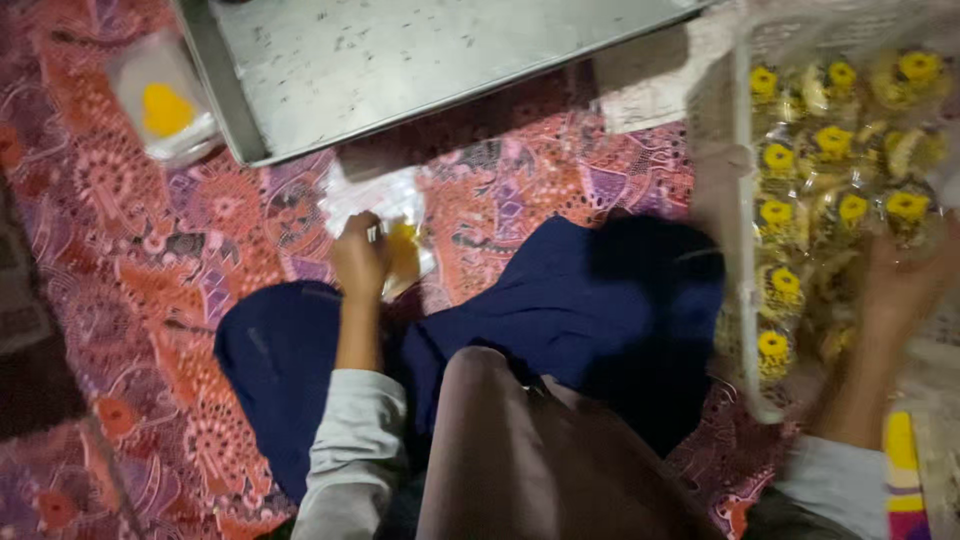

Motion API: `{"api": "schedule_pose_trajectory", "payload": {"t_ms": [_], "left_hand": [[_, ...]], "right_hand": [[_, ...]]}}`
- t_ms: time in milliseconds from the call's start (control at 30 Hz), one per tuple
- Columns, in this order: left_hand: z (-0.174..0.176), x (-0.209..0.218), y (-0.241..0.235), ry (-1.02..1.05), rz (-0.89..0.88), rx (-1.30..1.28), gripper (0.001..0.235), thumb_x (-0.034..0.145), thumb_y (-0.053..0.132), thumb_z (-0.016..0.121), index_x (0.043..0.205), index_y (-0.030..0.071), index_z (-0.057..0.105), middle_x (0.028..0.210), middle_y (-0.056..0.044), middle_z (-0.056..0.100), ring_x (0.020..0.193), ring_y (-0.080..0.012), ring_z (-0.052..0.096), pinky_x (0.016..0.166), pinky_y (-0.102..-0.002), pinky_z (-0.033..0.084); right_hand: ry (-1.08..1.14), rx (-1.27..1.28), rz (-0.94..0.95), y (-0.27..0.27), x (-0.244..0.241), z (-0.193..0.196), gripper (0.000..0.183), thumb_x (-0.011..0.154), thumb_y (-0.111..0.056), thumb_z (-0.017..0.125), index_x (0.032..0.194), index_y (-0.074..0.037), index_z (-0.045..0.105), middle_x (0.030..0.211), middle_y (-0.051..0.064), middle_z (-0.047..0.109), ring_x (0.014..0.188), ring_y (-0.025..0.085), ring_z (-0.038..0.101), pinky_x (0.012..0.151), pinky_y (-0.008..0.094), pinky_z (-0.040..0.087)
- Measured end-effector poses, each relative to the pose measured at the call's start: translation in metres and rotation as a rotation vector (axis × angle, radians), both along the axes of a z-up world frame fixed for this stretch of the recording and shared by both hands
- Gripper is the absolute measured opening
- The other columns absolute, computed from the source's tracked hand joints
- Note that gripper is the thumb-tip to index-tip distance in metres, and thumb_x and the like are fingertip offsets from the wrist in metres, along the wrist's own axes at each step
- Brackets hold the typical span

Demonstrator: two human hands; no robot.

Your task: The person sits on the floor and repeatedly picks up donuts from a metal tray, places them into clear plastic bags, and sets the packaged donuts into a white basket. The person handles donuts one at a time, sealing each bag before moving to the next.

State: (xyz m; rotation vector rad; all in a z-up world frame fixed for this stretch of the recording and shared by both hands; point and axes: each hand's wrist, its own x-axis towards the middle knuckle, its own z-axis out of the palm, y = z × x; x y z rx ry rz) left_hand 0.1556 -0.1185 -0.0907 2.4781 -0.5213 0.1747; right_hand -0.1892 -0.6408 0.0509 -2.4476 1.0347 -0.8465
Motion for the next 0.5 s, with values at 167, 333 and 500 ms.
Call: {"api": "schedule_pose_trajectory", "payload": {"t_ms": [167, 333, 500], "left_hand": [[0.127, -0.047, -0.059, 0.026, -0.326, -0.18, 0.047, 0.081, -0.007, 0.06, 0.116, 0.019, 0.078, 0.113, -0.007, 0.073, 0.087, -0.0308, 0.074, 0.069, -0.04, 0.058], [0.202, -0.048, -0.072, -0.126, -0.094, -0.5, 0.049, 0.08, 0.005, 0.071, 0.126, 0.001, 0.055, 0.124, -0.021, 0.056, 0.097, -0.0348, 0.066, 0.073, -0.037, 0.056], [0.198, -0.019, -0.055, 0.031, 0.186, -0.579, 0.027, 0.093, 0.0, 0.067, 0.12, 0.004, 0.066, 0.104, -0.01, 0.076, 0.096, -0.0226, 0.077, 0.083, -0.034, 0.059]], "right_hand": [[0.0, 0.713, 0.684, 0.199, 0.177, -0.016, 0.051, 0.097, -0.016, 0.072, 0.143, -0.004, 0.053, 0.143, 0.016, 0.058, 0.131, 0.031, 0.06, 0.112, 0.041, 0.05], [0.214, 0.637, 0.884, 0.287, 0.275, 0.015, 0.022, 0.097, -0.017, 0.069, 0.118, -0.012, 0.074, 0.12, 0.008, 0.076, 0.109, 0.026, 0.076, 0.096, 0.035, 0.058], [-0.185, 0.171, 0.943, 0.321, 0.27, 0.072, 0.029, 0.093, -0.007, 0.073, 0.122, -0.004, 0.07, 0.126, 0.015, 0.07, 0.121, 0.035, 0.066, 0.112, 0.047, 0.043]]}}
